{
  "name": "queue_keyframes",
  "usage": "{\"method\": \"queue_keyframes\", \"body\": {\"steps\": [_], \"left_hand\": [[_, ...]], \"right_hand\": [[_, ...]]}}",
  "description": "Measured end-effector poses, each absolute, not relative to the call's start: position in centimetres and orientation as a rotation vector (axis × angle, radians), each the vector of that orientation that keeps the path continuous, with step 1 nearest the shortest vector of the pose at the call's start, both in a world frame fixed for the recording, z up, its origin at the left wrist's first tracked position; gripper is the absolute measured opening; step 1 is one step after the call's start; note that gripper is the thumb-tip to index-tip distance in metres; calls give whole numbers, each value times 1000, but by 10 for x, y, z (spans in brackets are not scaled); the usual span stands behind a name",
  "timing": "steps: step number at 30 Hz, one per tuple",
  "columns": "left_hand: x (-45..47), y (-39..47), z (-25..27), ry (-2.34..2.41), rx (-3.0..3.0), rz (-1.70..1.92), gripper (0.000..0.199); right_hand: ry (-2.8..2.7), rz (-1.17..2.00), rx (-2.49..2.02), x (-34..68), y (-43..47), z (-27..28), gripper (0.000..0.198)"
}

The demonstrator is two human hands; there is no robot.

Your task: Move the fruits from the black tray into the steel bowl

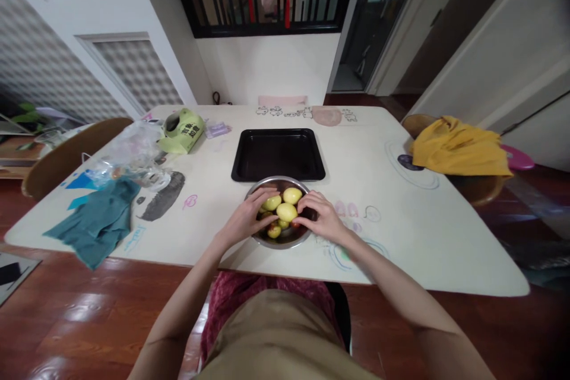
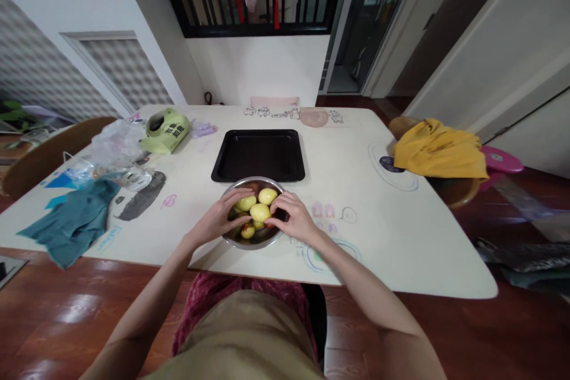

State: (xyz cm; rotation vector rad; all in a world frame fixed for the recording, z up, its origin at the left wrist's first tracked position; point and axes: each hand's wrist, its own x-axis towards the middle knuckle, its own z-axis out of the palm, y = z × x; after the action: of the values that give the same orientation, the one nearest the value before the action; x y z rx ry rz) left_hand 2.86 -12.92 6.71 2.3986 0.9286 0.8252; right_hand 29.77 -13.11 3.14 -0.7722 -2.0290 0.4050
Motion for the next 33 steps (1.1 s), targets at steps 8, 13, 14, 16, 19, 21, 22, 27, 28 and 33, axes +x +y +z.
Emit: {"method": "queue_keyframes", "body": {"steps": [8,13,14,16,19,21,22,27,28,33], "left_hand": [[23,-127,68,910,2377,833,45],[22,-128,65,865,2390,855,56],[22,-128,65,869,2391,855,57],[22,-128,65,903,2393,857,52],[22,-129,67,964,2382,874,44],[23,-131,69,1002,2350,881,42],[22,-132,70,1023,2324,878,42],[25,-136,71,1078,2282,830,57],[27,-136,70,1076,2303,816,59],[33,-133,66,1117,2336,787,55]], "right_hand": [[-2030,404,-811,305,-126,33,39],[-2032,411,-855,307,-125,35,45],[-2031,413,-861,307,-125,35,45],[-2043,417,-866,307,-125,35,45],[-2090,405,-863,306,-125,36,43],[-2115,383,-852,304,-126,37,44],[-2124,374,-841,303,-126,37,45],[-2170,380,-792,297,-130,43,49],[-2176,385,-790,295,-131,44,50],[-2216,410,-798,290,-135,48,52]]}}
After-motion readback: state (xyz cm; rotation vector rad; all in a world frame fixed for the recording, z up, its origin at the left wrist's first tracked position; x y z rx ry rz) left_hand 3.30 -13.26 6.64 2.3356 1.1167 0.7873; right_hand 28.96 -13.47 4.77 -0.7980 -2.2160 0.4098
